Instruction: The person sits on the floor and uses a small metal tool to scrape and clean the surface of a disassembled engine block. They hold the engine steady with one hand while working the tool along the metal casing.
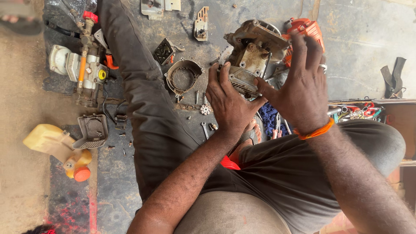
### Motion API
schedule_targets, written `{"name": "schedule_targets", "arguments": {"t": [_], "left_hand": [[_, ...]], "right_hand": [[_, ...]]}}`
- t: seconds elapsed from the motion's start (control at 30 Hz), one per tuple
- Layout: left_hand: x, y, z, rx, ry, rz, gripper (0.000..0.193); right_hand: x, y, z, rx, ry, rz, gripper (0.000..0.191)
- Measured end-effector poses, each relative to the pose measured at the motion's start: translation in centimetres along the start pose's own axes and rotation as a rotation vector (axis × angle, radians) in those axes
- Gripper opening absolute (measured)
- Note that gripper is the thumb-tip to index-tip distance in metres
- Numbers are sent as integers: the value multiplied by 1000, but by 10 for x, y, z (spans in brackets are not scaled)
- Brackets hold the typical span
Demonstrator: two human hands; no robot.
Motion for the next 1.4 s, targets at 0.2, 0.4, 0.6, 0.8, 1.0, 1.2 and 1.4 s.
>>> {"name": "schedule_targets", "arguments": {"t": [0.2,0.4,0.6,0.8,1.0,1.2,1.4], "left_hand": [[0,-2,1,-10,6,14,115],[0,1,5,-1,59,15,115],[5,3,11,-74,9,35,113],[3,3,10,-54,-14,6,112],[0,6,14,-67,38,32,119],[-3,5,9,-67,41,11,117],[0,5,9,-51,40,11,118]], "right_hand": [[-1,16,-11,133,165,165,121],[3,22,-23,-27,151,365,105],[17,34,-44,225,-154,202,46],[13,43,-49,153,-86,90,19],[18,26,-26,275,-19,-92,38],[-13,26,-37,272,-202,-71,13],[-13,36,-41,384,-169,-116,9]]}}
Point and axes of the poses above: each hand's wrist, its own y-axis towards the middle knuckle, its own x-axis out of the back of the hand, z = x × y, the point moved 3 cm from there along y, towards the middle knuckle, and after that the axes turned 7 degrees about -x, right-handed, at the moved point
